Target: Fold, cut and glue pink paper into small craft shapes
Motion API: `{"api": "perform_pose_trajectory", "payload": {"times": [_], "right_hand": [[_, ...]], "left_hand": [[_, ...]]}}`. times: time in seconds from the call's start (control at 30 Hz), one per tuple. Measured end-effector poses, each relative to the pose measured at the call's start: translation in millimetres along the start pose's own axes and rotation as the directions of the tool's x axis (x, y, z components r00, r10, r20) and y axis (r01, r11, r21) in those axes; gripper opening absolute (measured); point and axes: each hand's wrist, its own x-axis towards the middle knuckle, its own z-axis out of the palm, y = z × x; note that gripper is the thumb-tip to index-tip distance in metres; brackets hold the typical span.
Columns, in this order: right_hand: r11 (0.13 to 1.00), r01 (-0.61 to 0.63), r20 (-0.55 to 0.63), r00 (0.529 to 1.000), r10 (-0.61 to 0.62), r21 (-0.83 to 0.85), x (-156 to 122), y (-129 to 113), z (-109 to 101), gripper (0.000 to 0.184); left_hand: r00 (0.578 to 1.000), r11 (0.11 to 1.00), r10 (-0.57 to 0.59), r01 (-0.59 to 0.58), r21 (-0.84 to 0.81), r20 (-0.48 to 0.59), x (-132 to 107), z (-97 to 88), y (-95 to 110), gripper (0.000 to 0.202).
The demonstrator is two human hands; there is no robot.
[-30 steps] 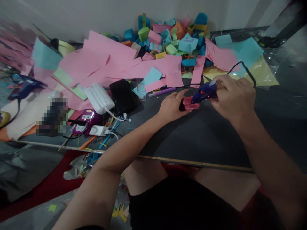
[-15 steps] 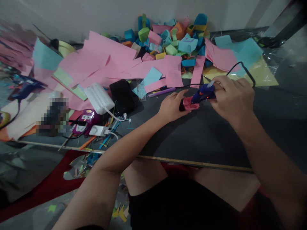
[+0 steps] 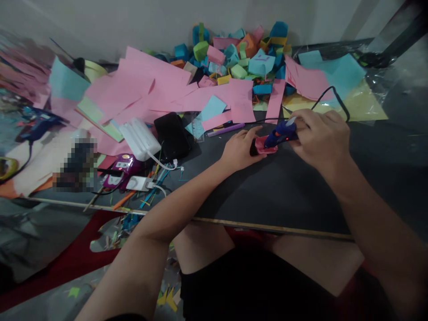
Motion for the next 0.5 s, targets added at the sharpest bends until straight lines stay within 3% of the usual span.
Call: {"api": "perform_pose_trajectory", "payload": {"times": [0.3,0.5], "right_hand": [[0.998,0.000,-0.048,0.999,-0.003,-0.058,-1.0,2.1,6.4,0.030],[0.999,-0.037,0.010,0.999,0.037,-0.026,1.1,-4.9,-0.1,0.025]], "left_hand": [[1.000,1.000,-0.013,0.013,-0.009,0.002,0.2,-0.1,0.0,0.076],[1.000,1.000,-0.009,0.009,-0.016,0.005,0.3,-0.8,0.8,0.076]]}}
